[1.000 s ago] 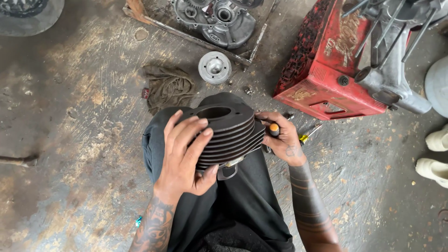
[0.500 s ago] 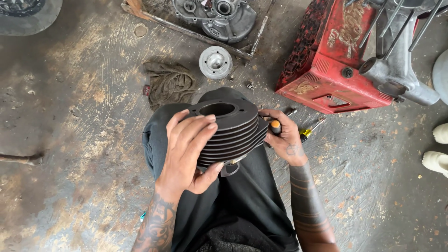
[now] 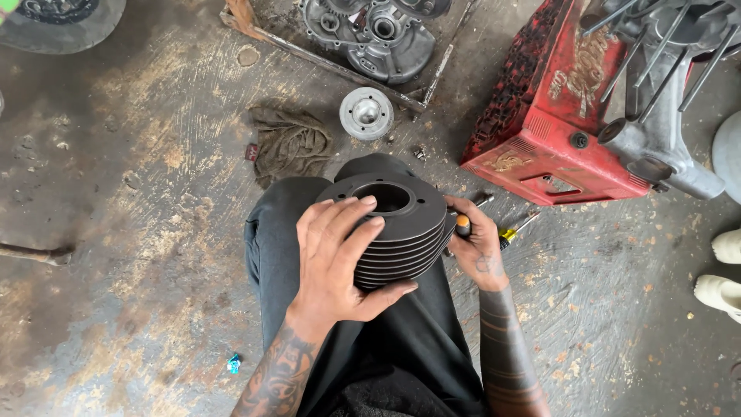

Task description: Cleaning the cooling fins of a motorcycle cylinder block using a screwdriver to remove debris.

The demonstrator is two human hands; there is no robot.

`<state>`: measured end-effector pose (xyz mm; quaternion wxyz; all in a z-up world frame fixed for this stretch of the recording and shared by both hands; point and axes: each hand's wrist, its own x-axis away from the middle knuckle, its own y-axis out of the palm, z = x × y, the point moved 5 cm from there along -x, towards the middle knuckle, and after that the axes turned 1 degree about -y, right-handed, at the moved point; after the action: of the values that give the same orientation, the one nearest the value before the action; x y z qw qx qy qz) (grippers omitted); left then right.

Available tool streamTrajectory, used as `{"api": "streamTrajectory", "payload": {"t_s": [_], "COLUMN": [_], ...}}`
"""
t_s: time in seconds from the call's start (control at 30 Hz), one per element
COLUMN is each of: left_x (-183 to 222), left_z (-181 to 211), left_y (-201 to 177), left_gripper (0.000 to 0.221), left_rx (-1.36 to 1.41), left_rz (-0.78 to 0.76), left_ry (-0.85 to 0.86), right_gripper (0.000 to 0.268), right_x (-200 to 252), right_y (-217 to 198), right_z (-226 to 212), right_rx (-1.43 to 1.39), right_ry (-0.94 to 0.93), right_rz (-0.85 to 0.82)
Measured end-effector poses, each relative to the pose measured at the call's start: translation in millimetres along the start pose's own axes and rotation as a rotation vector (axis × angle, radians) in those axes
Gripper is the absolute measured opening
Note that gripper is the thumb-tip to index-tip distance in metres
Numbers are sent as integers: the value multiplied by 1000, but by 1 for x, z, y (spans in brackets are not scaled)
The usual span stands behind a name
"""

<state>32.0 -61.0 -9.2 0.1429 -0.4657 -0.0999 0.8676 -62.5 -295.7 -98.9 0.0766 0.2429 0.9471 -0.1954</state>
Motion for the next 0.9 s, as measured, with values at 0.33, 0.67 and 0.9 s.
{"api": "streamTrajectory", "payload": {"t_s": [0.33,0.67,0.9], "left_x": [-13,-21,-20], "left_z": [3,4,3], "left_y": [-12,-15,-15], "left_gripper": [89,86,85], "left_rx": [24,75,85], "left_rz": [-110,-95,-91], "left_ry": [-157,-156,-179], "right_gripper": [7,14,23], "right_x": [11,6,-5], "right_y": [-119,-144,-74], "right_z": [-70,-119,-151], "right_rx": [-341,-842,-847], "right_ry": [-213,-633,-525], "right_rz": [610,413,372]}}
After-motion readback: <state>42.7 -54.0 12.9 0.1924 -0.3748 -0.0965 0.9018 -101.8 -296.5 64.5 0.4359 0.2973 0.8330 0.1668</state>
